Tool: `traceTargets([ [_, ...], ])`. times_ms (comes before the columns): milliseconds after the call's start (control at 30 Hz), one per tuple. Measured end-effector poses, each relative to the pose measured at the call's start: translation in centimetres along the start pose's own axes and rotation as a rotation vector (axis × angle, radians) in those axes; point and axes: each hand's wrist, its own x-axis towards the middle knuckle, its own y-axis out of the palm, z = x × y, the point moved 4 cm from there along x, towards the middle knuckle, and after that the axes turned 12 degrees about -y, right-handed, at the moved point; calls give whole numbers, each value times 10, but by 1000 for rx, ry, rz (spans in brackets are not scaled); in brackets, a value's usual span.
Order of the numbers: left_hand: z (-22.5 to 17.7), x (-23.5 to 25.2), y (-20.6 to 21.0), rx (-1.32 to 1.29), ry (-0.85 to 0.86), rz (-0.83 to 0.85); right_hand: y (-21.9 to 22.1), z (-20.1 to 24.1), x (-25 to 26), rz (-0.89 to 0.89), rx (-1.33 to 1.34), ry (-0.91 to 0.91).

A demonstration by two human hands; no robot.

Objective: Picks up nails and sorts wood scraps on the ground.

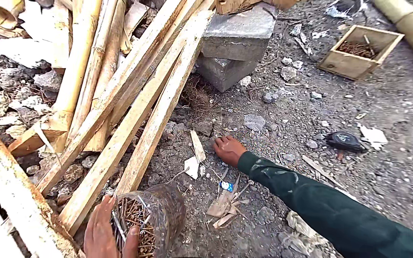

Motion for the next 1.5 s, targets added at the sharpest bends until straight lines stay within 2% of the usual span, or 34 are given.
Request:
traceTargets([
  [167, -13, 1, -2, 15, -70, 10, -5, 0, -9, 81, 76, 86],
  [233, -16, 1, -2, 6, -95, 9, -18, 8, -20, 45, 151, 151],
  [300, -17, 3, -1, -6, -123, -4, -34, 18, -38, -114, 348, 287],
  [367, -19, 4, 0, -16, -154, 9, -44, 31, -65, -377, 717, 473],
  [467, -20, 6, 2, -19, -171, 18, -29, 62, -110, -953, 1534, 757],
  [500, -20, 6, 3, -19, -178, 23, -21, 76, -126, -1083, 1778, 828],
  [533, -21, 7, 3, -19, -188, 47, -12, 89, -141, -1168, 1943, 885],
  [600, -22, 8, 2, -1, -200, 110, 5, 113, -170, -1245, 2083, 971],
  [667, -23, 10, 2, 20, -207, 148, 11, 128, -191, -1271, 2121, 991],
  [733, -25, 11, 1, 40, -219, 205, 1, 128, -205, -1304, 2134, 915],
  [867, -29, 13, -2, 35, -229, 272, -56, 115, -208, -1252, 2054, 611],
  [967, -29, 14, -4, 34, -245, 302, -100, 116, -214, -1115, 1974, 481],
  [1033, -28, 10, 0, 53, -251, 307, -114, 119, -235, -1036, 1928, 492],
  [1100, -28, 9, 3, 54, -249, 263, -120, 116, -255, -1041, 1979, 498],
  [1200, -26, 5, 6, 22, -241, 165, -102, 108, -268, -1067, 2069, 565],
  [1333, -22, 1, 5, -7, -197, 95, -71, 93, -247, -933, 2037, 741],
  [1433, -20, 0, 4, -15, -132, 23, -63, 70, -220, -877, 1925, 817],
  [1500, -20, 0, 1, -4, -98, 34, -58, 56, -200, -870, 1818, 859],
])
